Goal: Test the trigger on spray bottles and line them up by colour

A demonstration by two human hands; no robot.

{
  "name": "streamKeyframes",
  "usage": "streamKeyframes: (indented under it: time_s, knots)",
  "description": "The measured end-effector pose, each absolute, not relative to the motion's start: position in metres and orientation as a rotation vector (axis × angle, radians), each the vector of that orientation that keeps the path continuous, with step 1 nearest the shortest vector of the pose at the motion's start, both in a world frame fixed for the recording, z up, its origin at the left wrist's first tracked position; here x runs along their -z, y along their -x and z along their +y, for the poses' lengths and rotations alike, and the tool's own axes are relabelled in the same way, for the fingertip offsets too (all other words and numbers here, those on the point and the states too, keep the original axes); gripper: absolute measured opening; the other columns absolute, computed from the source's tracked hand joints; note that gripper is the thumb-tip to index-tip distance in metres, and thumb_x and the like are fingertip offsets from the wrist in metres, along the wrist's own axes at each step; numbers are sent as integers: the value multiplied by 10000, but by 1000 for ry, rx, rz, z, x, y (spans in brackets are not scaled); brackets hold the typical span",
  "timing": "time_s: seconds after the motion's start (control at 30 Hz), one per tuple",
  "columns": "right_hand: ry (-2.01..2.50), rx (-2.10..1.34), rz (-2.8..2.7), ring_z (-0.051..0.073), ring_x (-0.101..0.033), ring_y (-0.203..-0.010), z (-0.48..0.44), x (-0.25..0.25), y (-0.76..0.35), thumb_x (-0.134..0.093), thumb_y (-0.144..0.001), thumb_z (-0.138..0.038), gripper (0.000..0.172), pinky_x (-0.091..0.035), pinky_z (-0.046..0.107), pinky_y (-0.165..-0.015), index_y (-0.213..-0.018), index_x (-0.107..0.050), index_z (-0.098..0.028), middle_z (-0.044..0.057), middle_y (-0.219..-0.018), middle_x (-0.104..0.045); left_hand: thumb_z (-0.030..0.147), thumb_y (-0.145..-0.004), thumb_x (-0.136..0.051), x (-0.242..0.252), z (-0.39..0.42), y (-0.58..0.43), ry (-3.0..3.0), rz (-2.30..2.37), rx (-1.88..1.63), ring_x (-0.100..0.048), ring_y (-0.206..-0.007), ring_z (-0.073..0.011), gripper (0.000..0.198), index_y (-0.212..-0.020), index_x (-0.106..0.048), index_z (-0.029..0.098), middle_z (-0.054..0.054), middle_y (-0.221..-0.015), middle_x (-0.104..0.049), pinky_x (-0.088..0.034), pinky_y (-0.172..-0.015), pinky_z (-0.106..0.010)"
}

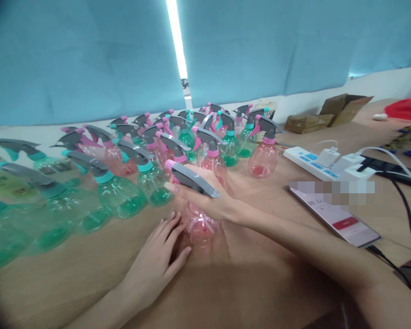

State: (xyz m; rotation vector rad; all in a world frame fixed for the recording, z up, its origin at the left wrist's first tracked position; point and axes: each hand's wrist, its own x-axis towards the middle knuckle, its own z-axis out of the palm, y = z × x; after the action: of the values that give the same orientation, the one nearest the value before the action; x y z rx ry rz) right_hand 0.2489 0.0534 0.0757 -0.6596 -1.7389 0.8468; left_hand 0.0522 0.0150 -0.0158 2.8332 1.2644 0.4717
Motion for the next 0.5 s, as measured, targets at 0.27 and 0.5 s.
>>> streamKeyframes:
  time_s: [0.27, 0.5]
  knots:
    - [740, -811, -1740, 100, -290, -603, 48, -81, -249, -593, -877, -444, 389, -279, 265, -557, -670, -354, -217, -50, -659, -340, 371, -963, -482, 16, 16, -52, -2841, 1269, -464, -449, -1336, -325, 396, -1283, -523, 141, -166, -1419, -516, -359, -1098, -546]
    - [733, -832, -1746, 104, -258, -597, 48, -79, -250, -560, -859, -555, 479, -257, 272, -544, -646, -286, -225, -50, -652, -279, 366, -962, -483, 17, 16, -51, -2842, 1258, -471, -447, -1339, -321, 396, -1296, -508, 156, -165, -1427, -509, -356, -1095, -552]
